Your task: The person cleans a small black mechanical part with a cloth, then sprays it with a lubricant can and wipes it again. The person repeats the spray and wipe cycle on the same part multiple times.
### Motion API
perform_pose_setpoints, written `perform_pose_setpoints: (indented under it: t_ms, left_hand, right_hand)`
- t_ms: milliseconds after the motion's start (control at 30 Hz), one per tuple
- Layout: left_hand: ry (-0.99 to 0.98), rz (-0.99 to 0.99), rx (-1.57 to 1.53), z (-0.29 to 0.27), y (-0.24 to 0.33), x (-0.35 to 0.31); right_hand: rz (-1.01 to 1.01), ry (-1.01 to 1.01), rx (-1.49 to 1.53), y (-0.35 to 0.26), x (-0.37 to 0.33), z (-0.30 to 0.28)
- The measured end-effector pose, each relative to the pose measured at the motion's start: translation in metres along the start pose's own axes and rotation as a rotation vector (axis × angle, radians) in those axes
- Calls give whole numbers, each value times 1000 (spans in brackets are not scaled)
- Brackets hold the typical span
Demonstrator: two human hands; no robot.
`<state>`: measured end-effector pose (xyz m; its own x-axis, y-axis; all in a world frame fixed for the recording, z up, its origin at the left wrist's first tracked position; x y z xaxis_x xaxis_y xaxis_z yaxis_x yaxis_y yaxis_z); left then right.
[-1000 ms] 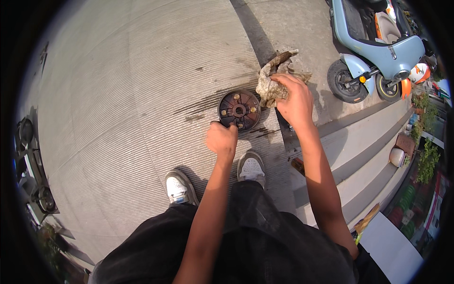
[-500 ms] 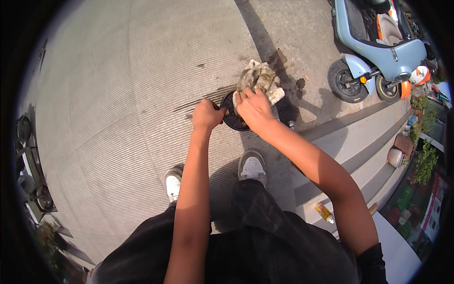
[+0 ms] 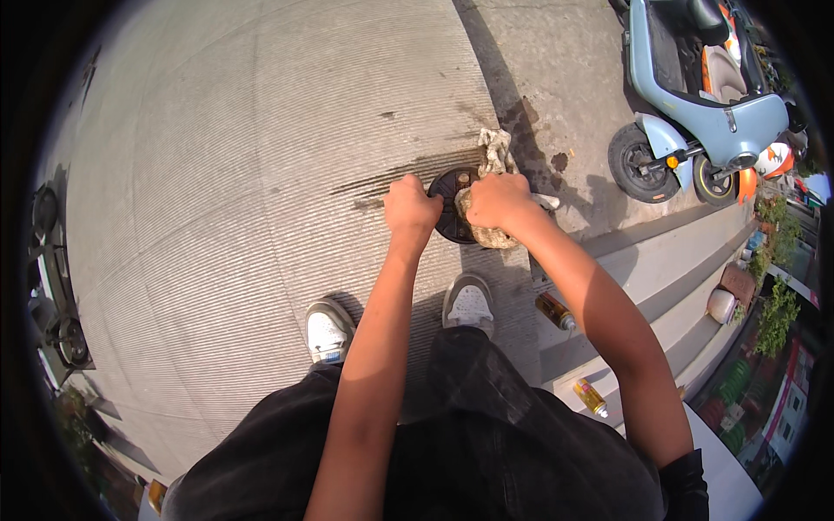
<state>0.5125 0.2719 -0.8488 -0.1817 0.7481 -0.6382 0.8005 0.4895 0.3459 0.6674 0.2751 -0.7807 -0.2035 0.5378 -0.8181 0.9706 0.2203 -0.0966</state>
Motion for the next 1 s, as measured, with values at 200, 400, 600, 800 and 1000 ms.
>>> perform_pose_setpoints:
  t_ms: [200,400,600,800,1000]
  left_hand:
    - [-34,-22,-73,-1,-7,-5]
    - [85,-9,-209,26,-18,-18]
    - [61,-28,-238,29,-23,-11]
    - [68,-45,-228,25,-24,-13]
    - [79,-103,-239,24,-18,-19]
  right_hand:
    - [76,178,468,66,-51,-38]
    - [23,707,649,123,-123,-28]
    - [-389,585,98,55,-80,8]
    - [-452,226,-388,11,-43,32]
    - [-488,268,-366,20,-26,36]
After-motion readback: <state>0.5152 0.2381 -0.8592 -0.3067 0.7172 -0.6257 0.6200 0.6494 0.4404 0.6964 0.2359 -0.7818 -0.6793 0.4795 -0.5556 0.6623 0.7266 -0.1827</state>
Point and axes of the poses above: each hand's wrist, its own x-axis towards the middle knuckle, its own z-axis out of the palm, y = z × x, the point moved 3 cm from there along x, towards the middle knuckle, and after that the axes turned 13 degrees about -z, right-handed, at the moved point
